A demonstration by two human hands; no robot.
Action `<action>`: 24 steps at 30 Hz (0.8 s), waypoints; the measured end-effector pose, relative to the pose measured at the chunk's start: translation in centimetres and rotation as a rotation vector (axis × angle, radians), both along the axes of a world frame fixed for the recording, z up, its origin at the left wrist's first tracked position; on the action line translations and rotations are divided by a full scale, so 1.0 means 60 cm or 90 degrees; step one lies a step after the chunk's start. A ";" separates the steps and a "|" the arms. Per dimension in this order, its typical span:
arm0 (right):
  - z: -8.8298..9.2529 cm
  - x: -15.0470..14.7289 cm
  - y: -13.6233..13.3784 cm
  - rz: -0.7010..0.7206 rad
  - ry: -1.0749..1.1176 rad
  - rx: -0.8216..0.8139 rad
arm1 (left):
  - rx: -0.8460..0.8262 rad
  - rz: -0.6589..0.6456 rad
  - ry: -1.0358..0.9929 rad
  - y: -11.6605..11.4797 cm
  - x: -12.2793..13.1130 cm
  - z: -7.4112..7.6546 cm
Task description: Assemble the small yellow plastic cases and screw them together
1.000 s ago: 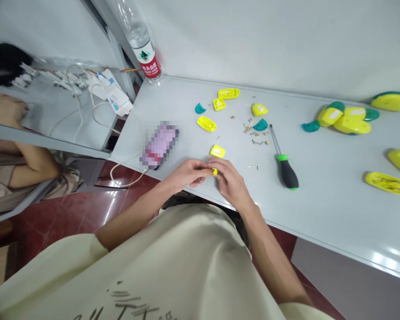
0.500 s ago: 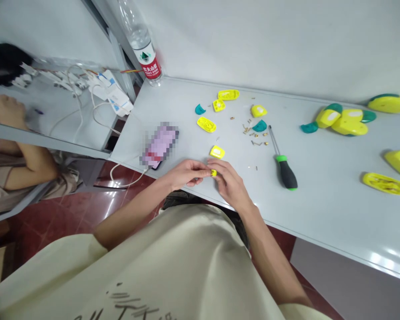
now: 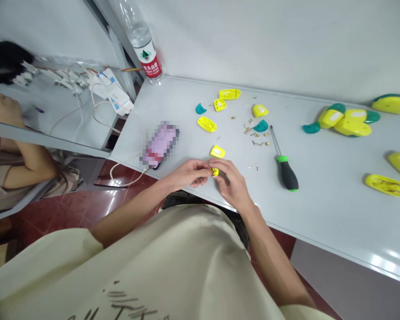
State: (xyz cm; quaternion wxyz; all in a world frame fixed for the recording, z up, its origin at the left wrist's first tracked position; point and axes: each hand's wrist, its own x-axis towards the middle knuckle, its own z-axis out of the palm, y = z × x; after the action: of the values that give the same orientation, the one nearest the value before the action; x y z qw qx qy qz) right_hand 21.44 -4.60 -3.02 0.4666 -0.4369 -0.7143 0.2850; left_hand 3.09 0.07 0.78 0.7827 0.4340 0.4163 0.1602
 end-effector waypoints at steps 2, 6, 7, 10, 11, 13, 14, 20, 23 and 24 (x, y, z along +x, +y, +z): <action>0.000 0.000 0.000 0.001 0.007 -0.002 | -0.003 0.005 -0.003 -0.001 0.001 0.000; 0.001 0.000 0.000 0.009 0.002 0.001 | 0.013 0.052 0.049 -0.008 0.011 -0.003; 0.002 0.000 0.000 0.012 0.000 0.000 | 0.019 0.063 0.064 -0.010 0.014 -0.003; 0.003 0.001 0.001 0.024 -0.002 -0.004 | 0.034 0.087 0.091 -0.014 0.021 -0.003; 0.003 0.001 0.001 0.027 -0.002 -0.005 | 0.038 0.092 0.096 -0.015 0.023 -0.002; 0.003 0.002 0.001 0.030 -0.002 -0.009 | 0.042 0.099 0.106 -0.015 0.024 0.000; 0.003 0.002 0.001 0.031 -0.001 -0.010 | 0.041 0.101 0.111 -0.015 0.025 0.001; 0.003 0.001 -0.002 0.018 -0.003 -0.009 | 0.024 0.106 0.128 -0.014 0.027 0.002; 0.003 0.000 -0.003 0.014 -0.002 -0.007 | 0.021 0.113 0.126 -0.015 0.028 0.002; 0.003 0.000 -0.003 0.013 -0.001 -0.008 | 0.019 0.114 0.127 -0.015 0.028 0.002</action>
State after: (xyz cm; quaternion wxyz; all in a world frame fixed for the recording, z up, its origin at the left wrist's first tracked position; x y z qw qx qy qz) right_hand 21.43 -4.79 -2.84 0.4604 -0.4326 -0.7174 0.2936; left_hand 4.78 -0.85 0.89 0.7138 0.4202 0.5265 0.1916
